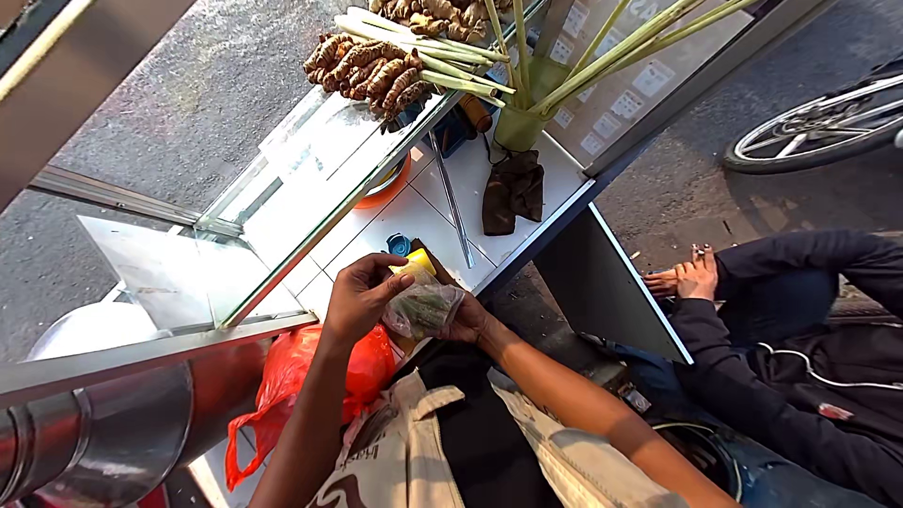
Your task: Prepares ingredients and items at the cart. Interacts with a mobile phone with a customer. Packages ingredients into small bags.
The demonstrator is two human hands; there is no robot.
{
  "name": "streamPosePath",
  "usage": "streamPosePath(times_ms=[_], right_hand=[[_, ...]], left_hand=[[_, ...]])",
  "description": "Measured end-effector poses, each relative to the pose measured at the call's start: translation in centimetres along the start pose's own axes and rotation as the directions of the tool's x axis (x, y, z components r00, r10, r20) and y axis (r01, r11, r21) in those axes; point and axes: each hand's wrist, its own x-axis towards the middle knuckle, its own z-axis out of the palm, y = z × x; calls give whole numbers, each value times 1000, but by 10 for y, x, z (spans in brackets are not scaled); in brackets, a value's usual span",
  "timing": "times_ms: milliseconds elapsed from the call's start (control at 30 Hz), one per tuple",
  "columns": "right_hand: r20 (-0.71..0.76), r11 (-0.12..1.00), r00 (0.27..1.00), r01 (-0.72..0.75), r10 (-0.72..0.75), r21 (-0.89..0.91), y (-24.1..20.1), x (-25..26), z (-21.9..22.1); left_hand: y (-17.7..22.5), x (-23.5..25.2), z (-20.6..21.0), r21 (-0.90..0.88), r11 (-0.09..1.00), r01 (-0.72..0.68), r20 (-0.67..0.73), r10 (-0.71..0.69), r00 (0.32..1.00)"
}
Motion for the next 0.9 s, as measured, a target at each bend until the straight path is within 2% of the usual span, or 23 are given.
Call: streamPosePath(times_ms=[100,233,433,533,633,667,733,800,900], right_hand=[[32,1000,999,24,-24,2,-3,-3,1],[-44,995,994,97,-96,12,-4,-6,9],[41,998,998,54,-55,36,-8,-25,15],[-29,996,996,84,-83,32,-3,-35,21],[-108,992,987,124,-122,14,4,-40,21],[-112,992,986,126,-124,9,5,-42,21],[-102,993,988,115,-115,-2,4,-43,20],[-45,995,994,96,-95,5,2,-45,17],[-2,994,995,103,-103,-25,2,-52,18]], left_hand=[[-2,1,-3,-174,985,-13,-81,-1,997],[-1,0,2,-345,938,-43,-128,-2,992],[-1,-3,5,-418,907,-42,-122,-10,993],[-3,-11,3,-305,952,23,-11,-28,1000],[-2,-19,2,100,978,180,185,-196,963],[-4,-20,3,235,952,196,235,-251,939],[-7,-22,5,388,908,155,280,-276,919],[-7,-25,6,414,905,98,259,-221,940],[-7,-27,2,267,960,84,166,-132,977]])
